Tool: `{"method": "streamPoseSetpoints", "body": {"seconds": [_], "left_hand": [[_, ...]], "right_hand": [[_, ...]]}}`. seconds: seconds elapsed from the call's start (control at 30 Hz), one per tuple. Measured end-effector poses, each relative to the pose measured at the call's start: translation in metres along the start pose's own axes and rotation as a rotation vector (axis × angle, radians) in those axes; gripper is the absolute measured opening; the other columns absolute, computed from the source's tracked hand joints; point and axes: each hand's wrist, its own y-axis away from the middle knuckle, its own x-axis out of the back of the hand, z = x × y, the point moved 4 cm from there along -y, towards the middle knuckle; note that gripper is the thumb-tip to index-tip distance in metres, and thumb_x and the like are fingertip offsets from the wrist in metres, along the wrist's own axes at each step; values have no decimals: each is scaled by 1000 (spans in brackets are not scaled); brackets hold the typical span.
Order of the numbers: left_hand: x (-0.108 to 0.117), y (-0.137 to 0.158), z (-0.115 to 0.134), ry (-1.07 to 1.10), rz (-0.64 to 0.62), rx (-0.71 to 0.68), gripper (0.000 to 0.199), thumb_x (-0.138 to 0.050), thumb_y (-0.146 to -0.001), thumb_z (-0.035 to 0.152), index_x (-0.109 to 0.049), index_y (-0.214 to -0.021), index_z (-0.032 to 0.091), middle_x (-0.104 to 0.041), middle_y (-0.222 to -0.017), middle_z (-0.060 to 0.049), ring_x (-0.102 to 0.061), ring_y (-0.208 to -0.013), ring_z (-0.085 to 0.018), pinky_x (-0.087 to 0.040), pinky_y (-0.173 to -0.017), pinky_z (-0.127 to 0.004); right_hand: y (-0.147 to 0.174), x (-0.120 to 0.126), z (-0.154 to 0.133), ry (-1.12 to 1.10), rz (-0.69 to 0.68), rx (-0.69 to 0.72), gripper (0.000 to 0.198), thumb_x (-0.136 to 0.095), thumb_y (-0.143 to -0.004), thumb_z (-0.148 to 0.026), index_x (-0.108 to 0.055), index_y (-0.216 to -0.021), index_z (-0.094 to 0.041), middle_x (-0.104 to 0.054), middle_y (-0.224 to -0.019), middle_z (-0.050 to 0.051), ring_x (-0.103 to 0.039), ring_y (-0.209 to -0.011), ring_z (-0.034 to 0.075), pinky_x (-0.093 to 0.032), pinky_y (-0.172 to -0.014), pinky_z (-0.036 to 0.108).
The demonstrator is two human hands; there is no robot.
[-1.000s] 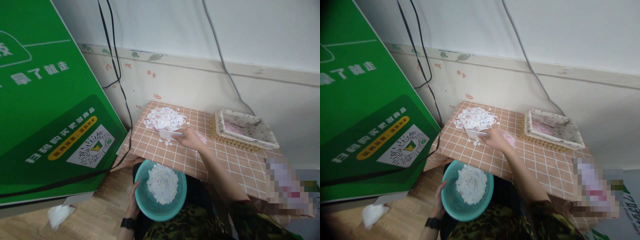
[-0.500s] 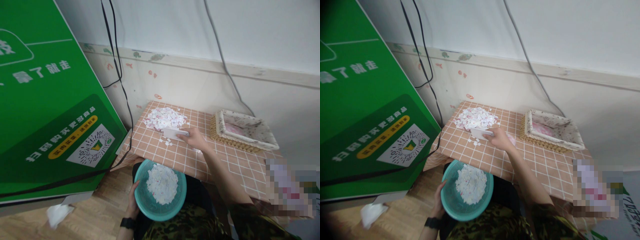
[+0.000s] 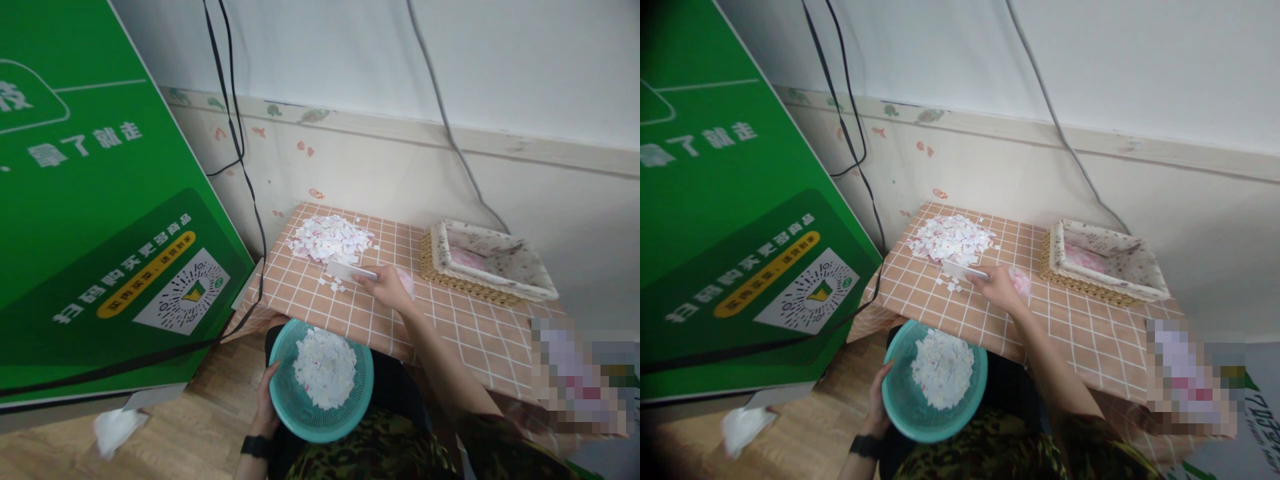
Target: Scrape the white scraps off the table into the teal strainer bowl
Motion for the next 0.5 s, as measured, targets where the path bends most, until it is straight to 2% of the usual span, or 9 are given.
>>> {"method": "streamPoseSetpoints", "body": {"seconds": [0.1,0.17,0.27,0.33,0.5], "left_hand": [[0,0,1,-11,10,-13,21,-70,-60,30,-73,-74,14,-73,-71,-5,-67,-66,-24,-51,-73,-39],[-1,2,1,-22,6,-4,20,-70,-61,30,-73,-74,15,-73,-72,-5,-67,-67,-24,-51,-72,-38],[-3,5,3,-29,-1,-19,19,-70,-62,29,-73,-74,14,-73,-71,-4,-67,-68,-24,-51,-74,-37],[-5,6,4,-25,2,-24,19,-70,-62,28,-72,-74,14,-73,-72,-4,-67,-70,-25,-51,-75,-37],[-8,9,4,-23,-2,15,19,-69,-64,28,-73,-75,14,-73,-71,-5,-67,-68,-24,-51,-73,-35]], "right_hand": [[5,-5,0,-80,-36,7,27,-53,-84,-38,-71,-94,-21,-71,-95,4,-64,-77,20,-48,-67,30],[9,-6,1,-94,-44,-18,27,-54,-83,-38,-72,-91,-21,-72,-88,3,-64,-73,19,-48,-63,29],[15,-2,5,-47,34,-67,28,-54,-82,-40,-73,-88,-19,-71,-74,3,-61,-61,17,-43,-53,26],[17,-1,7,-13,88,-77,29,-54,-83,-40,-73,-88,-19,-71,-73,2,-61,-59,17,-42,-52,25],[20,-5,8,20,102,-61,30,-52,-84,-40,-73,-88,-19,-72,-76,2,-61,-60,17,-44,-54,26]]}}
